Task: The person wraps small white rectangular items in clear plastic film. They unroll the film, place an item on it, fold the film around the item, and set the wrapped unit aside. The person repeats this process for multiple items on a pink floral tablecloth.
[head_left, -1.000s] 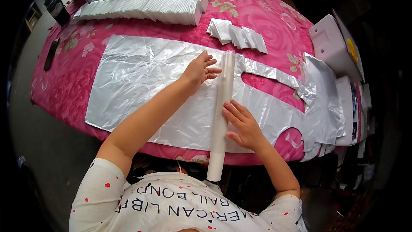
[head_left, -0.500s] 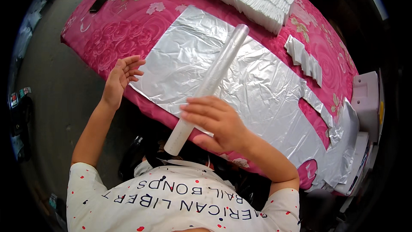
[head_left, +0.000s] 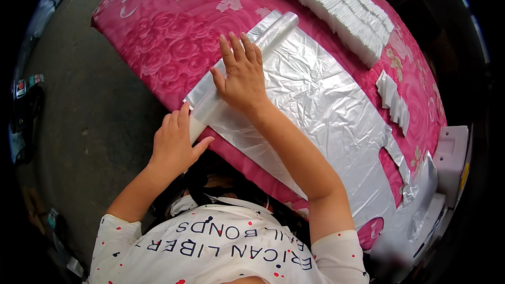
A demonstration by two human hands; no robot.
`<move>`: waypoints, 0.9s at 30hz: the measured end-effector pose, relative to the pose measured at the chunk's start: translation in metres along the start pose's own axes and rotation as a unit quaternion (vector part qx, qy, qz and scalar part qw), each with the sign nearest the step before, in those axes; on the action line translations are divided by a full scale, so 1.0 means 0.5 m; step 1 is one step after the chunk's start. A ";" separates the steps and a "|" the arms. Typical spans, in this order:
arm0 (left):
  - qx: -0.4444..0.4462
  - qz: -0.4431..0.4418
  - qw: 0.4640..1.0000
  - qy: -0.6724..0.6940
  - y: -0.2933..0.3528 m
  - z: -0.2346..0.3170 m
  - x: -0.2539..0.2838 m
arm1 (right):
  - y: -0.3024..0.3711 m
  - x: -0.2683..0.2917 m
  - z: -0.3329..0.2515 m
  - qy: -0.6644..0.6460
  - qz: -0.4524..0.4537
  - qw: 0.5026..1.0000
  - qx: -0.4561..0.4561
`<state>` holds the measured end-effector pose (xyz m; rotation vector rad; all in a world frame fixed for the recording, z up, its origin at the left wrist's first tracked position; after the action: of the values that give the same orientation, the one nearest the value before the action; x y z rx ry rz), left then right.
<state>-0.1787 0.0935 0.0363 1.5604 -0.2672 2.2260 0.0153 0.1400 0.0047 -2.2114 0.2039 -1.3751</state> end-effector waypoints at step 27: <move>-0.007 -0.353 0.834 0.424 0.026 0.227 -0.092 | 0.222 0.241 -0.036 -0.473 0.436 0.696 -0.318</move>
<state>-0.0739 0.0285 0.0348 0.3880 0.4812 2.0115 0.0726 -0.0076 0.0505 -2.4297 1.2627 0.4824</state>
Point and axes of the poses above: each hand's wrist, its own y-axis away from the middle knuckle, its own x-axis out of the back of the hand, z = x × y, the point moved 1 cm from there along -y, towards the middle knuckle, and after that the axes turned 12 degrees about x, right-handed, at the moved point
